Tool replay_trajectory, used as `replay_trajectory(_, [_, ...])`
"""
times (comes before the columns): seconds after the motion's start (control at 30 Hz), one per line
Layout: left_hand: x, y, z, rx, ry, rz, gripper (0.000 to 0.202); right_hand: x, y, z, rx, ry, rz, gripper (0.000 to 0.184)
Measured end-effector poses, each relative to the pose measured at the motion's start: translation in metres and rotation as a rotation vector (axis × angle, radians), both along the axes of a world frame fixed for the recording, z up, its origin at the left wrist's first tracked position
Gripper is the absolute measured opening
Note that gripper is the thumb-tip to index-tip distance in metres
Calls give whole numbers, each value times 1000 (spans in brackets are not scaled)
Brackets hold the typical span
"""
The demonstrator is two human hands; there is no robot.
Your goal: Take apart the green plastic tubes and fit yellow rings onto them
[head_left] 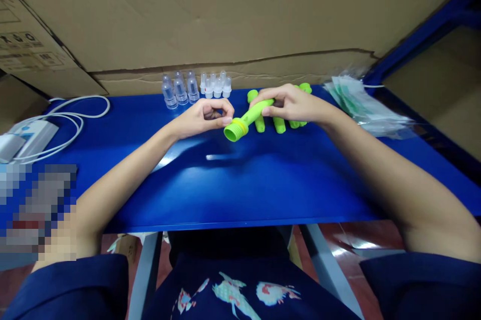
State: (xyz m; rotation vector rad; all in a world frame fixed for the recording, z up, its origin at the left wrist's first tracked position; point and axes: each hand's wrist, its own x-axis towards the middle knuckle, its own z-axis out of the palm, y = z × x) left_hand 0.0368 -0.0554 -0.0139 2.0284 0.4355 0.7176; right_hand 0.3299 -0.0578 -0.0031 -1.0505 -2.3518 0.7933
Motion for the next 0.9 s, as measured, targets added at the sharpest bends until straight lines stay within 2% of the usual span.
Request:
replay_trajectory(0.1, [-1,6,9,6,19,22,62,-5,9,11,-26,38,-16,55])
replay_trajectory(0.23, [-7,11,14,-11,32,77,66,-7,17,20,35,50,-66,58])
replay_trajectory(0.33, [-10,14,11,-40,5,121,65,-4,19,20,46,39,-109,61])
replay_trajectory(0.57, [-12,14,3,-11,68,117,67,6,13,13,31,-5,-145,55])
replay_trajectory(0.73, [-9,13,-2,-8,85,144,67,3,10,13,21,-53,-160,57])
replay_trajectory(0.8, [-11,11,-3,-6,83,156,68,5,12,12,37,-76,-171,54])
replay_trajectory(0.9, [-26,10,-4,-25,61,193,67,22,17,13,147,-119,-271,40])
